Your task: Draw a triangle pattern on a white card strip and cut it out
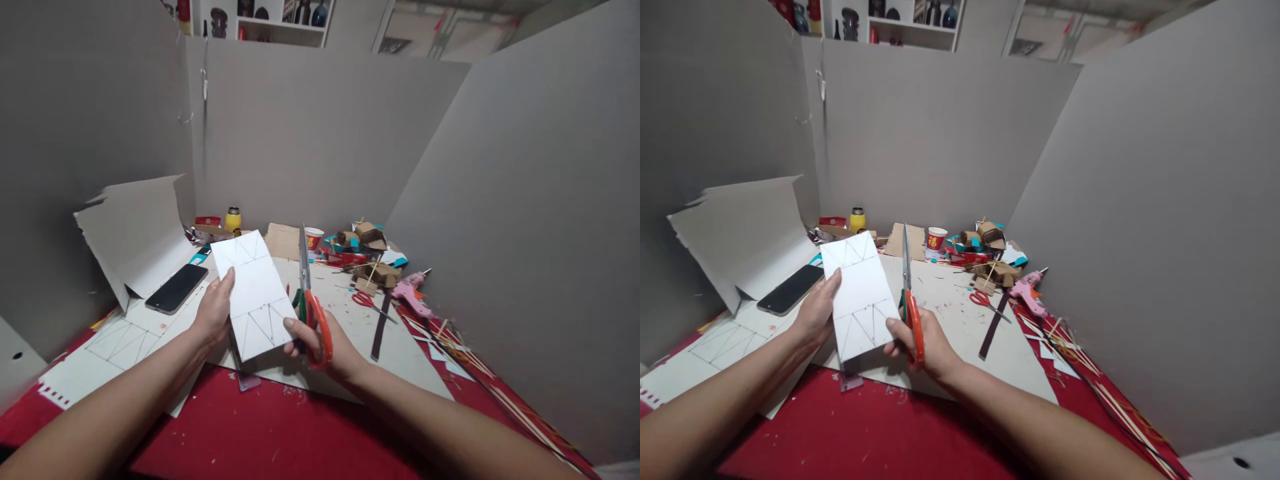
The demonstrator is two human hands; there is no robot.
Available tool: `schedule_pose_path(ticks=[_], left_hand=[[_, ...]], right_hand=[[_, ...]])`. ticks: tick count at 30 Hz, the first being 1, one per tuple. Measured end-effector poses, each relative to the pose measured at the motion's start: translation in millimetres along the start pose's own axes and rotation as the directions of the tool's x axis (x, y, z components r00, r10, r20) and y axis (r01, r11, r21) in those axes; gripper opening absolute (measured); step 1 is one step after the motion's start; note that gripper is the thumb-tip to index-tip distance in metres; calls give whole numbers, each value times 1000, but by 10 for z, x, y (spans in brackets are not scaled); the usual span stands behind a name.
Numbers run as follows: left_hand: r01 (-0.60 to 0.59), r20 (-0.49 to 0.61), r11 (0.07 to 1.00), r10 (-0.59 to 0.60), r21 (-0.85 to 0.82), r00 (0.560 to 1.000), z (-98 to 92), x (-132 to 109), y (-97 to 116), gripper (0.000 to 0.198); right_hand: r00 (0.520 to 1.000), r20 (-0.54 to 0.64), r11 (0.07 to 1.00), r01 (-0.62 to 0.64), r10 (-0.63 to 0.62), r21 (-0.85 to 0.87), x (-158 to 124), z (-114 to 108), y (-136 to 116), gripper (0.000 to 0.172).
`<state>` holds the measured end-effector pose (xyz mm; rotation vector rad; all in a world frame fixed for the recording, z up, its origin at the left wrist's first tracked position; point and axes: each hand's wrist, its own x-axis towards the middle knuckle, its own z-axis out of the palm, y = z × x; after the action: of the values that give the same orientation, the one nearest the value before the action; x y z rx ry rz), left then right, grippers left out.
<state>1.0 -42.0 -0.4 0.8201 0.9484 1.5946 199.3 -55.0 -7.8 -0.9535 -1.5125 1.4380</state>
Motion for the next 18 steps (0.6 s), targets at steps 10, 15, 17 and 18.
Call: schedule_pose_path(ticks=[10, 15, 17, 18], left_hand=[[106, 408, 961, -207, 256, 889, -26, -63, 1, 35], [109, 446, 947, -242, 303, 862, -35, -57, 7, 35], [103, 442, 949, -234, 299, 866, -35, -47, 8, 35], [99, 437, 952, -223, 289, 871, -31, -44, 4, 35]], right_hand=[[981, -136, 990, 136, -140, -42, 189, -316, -122, 44], [979, -131, 988, 156, -154, -2, 191, -338, -58, 44], [977, -139, 986, 166, -162, 23, 196, -340, -35, 44], [976, -141, 985, 172, -165, 35, 196, -339, -27, 44]])
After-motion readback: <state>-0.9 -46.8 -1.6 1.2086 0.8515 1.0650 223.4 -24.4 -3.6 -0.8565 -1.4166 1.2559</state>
